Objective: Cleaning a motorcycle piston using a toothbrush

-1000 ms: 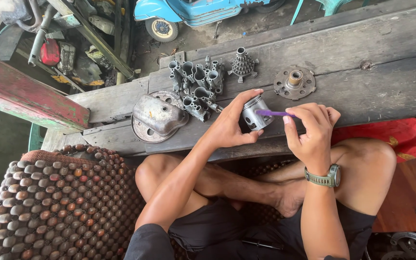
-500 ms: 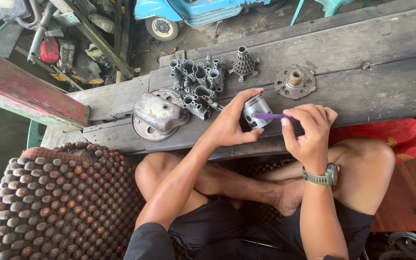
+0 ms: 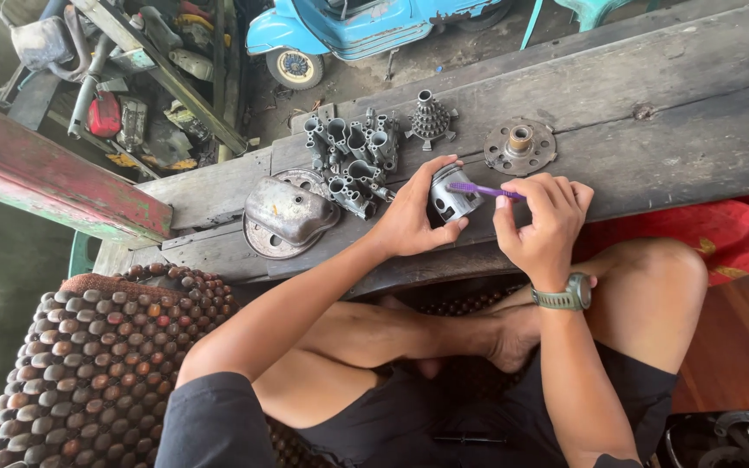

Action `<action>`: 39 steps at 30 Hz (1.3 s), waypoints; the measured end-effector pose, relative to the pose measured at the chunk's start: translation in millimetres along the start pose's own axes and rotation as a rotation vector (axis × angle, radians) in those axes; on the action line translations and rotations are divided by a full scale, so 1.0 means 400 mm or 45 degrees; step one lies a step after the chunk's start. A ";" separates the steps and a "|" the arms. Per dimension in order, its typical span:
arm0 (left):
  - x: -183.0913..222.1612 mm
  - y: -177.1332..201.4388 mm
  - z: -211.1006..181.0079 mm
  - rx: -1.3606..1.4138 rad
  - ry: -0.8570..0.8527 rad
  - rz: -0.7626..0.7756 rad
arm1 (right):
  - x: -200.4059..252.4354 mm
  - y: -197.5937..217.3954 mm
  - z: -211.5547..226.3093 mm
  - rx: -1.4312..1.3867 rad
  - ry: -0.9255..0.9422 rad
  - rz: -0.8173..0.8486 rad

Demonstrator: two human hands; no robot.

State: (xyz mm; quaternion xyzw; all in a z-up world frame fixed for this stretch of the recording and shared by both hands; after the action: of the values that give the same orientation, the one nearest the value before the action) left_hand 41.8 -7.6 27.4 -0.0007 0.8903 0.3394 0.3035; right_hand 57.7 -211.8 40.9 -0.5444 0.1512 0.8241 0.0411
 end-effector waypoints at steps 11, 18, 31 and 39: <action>-0.007 0.006 -0.014 -0.001 0.089 0.041 | -0.011 -0.039 0.029 0.520 0.007 -0.207; -0.008 0.007 -0.003 0.052 0.135 0.095 | -0.011 -0.055 0.027 0.565 0.044 -0.112; -0.002 0.005 -0.026 0.006 0.174 0.098 | -0.004 -0.049 0.032 0.636 0.089 -0.120; -0.002 0.009 -0.020 0.025 0.205 0.134 | 0.000 -0.061 0.028 0.666 0.055 -0.135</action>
State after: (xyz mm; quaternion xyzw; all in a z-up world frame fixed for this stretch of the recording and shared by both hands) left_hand 37.4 -9.9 34.8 0.0219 0.9140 0.3449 0.2127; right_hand 53.4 -185.4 39.9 -0.5398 0.3310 0.7419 0.2205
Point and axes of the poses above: each hand's wrist, its own x-axis away from the middle knuckle, its own y-axis out of the back of the hand, z = x × y, the point moved 5 cm from there along -x, towards the middle knuckle, and after that the axes turned 7 degrees about -x, right-handed, at the moved point
